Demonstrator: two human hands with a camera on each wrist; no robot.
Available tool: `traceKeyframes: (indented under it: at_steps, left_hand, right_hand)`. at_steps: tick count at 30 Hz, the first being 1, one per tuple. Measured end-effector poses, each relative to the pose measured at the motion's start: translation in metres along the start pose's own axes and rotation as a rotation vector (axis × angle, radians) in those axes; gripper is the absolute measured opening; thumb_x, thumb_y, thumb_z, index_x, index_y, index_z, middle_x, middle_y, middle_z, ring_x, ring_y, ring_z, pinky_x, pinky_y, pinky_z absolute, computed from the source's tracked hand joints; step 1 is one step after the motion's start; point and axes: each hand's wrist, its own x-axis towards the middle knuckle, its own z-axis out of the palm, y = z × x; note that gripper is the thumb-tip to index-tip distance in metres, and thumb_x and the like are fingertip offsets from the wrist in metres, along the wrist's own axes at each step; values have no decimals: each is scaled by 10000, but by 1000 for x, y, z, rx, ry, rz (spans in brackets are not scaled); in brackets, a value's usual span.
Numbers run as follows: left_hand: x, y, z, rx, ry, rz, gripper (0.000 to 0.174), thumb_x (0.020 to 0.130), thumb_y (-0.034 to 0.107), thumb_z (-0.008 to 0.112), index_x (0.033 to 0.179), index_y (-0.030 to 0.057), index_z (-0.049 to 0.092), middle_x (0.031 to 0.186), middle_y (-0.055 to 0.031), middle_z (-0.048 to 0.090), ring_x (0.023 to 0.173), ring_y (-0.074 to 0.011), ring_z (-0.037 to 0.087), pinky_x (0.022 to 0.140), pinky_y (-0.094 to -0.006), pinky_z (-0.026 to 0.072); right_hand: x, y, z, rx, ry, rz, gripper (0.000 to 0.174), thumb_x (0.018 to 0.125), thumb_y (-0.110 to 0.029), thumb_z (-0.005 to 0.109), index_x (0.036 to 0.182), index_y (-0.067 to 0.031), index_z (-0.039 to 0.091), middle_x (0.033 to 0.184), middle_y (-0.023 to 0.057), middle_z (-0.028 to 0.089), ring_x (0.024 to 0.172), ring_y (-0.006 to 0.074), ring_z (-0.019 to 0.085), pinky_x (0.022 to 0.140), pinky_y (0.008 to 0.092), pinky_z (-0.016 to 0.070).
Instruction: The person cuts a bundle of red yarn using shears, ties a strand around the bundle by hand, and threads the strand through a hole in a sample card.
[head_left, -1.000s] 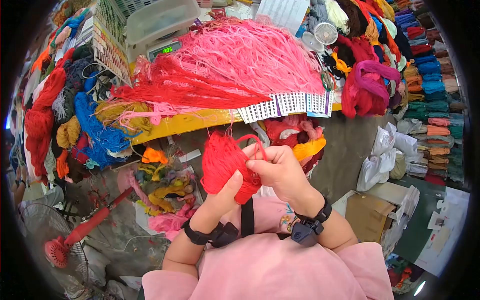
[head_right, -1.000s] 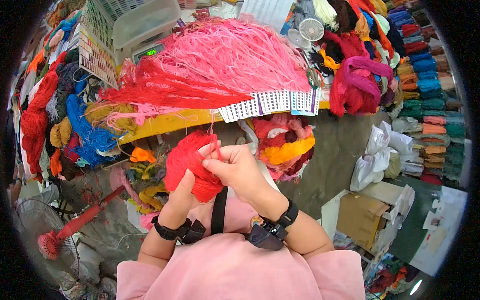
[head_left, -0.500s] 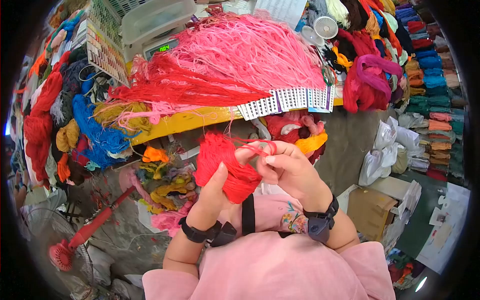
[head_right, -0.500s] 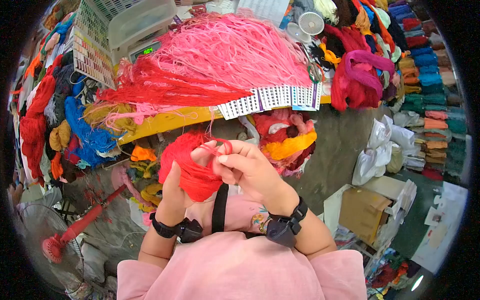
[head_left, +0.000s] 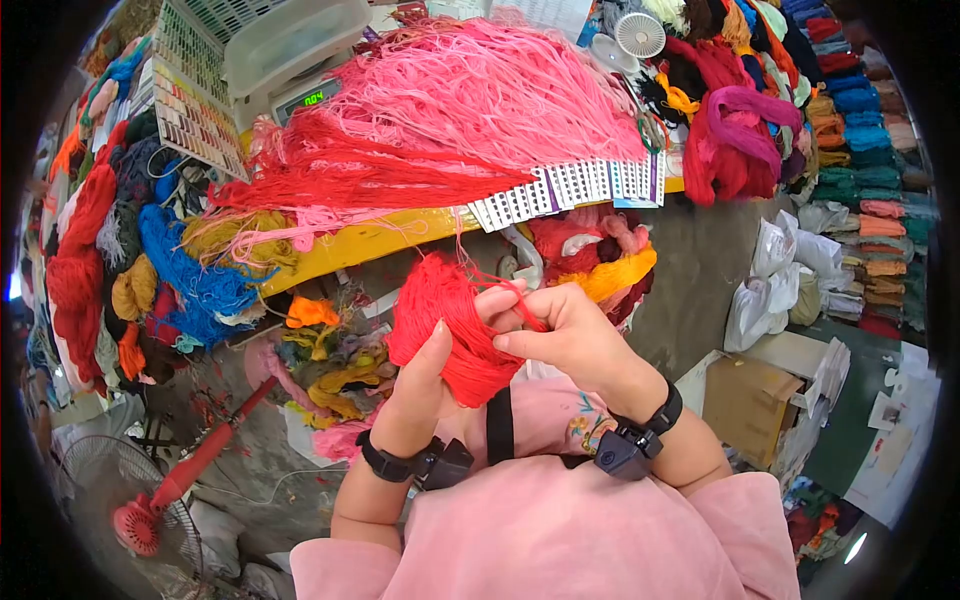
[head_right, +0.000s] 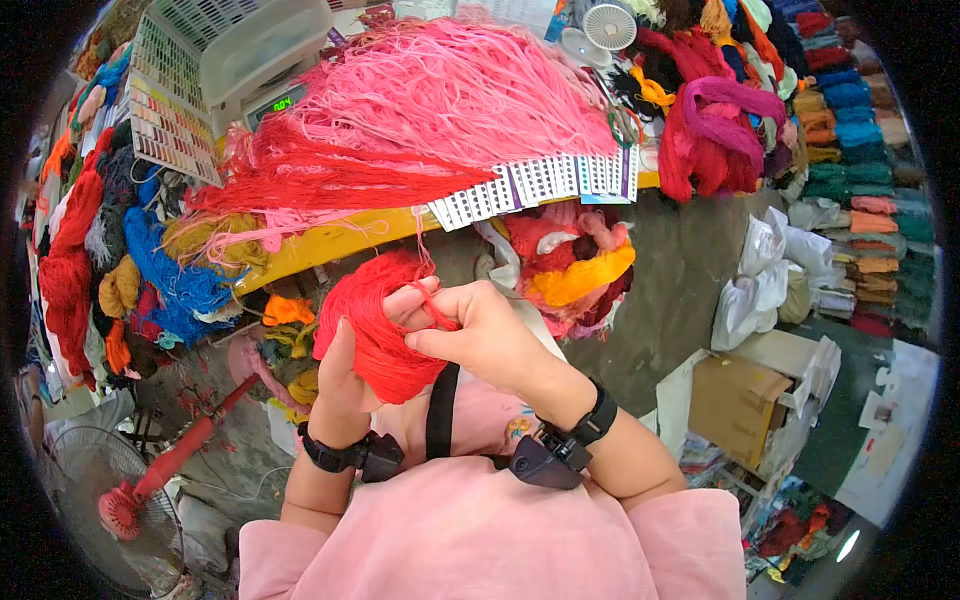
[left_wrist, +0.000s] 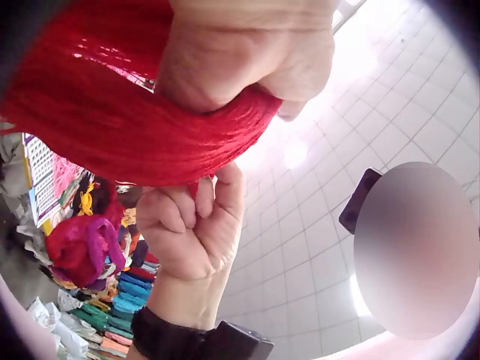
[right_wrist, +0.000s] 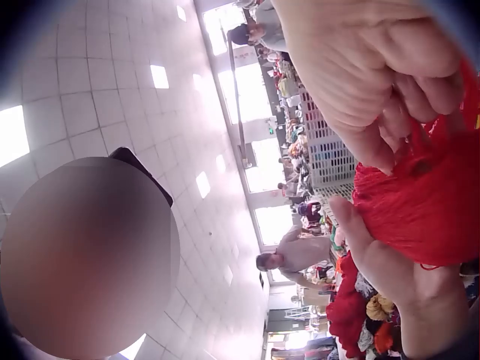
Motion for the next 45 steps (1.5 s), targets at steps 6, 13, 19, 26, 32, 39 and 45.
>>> traceKeyframes:
  at_steps: [6,13,19,26,32,39,45]
  left_hand:
    - [2,-2,-3,-42,8,-31,575,862,394,282,1222,-54,267,1300,-146,240,1147,-220,326,937,-337,279]
    - [4,3,4,35,-25,-44,573,859,364,320,1246,-47,220,1305,-142,236,1178,-221,290,952,-341,261]
    - [4,4,-2,43,-59,-53,595,854,365,335,1254,-52,194,1301,-157,236,1175,-221,297,961,-337,243]
    - [1,4,0,30,-18,-19,593,855,367,329,1252,-52,198,1313,-154,213,1179,-215,292,964,-336,239]
    - [0,1,1,14,56,-17,586,856,370,322,1249,-50,208,1309,-153,221,1180,-225,291,961,-340,246]
    - [1,1,2,-1,23,-14,576,859,373,313,1245,-45,223,1303,-155,234,1174,-241,297,958,-345,252]
    - [2,0,2,-1,56,-16,571,860,382,304,1234,-46,247,1308,-149,228,1164,-249,311,955,-350,259]
  right_hand:
    - [-1,-4,2,53,-12,4,125,689,-30,576,780,50,604,687,11,576,662,41,490,631,207,398]
    - [-1,-13,7,172,60,87,103,706,-40,566,765,33,607,668,9,572,635,39,492,592,198,400]
    - [5,-2,11,207,90,26,76,713,-25,551,735,26,603,656,7,568,602,44,496,558,196,404]
    - [5,2,9,237,86,-11,71,707,-18,556,741,26,601,693,16,573,633,48,500,576,198,406]
    - [6,1,10,269,107,-38,60,706,-14,555,724,25,598,702,12,573,639,45,493,577,194,401]
    - [5,10,8,117,102,-84,58,695,-6,545,696,19,597,635,-11,539,614,28,464,558,191,384]
    - [7,13,7,158,122,-115,66,696,-11,547,718,25,597,599,-26,526,599,20,450,558,188,381]
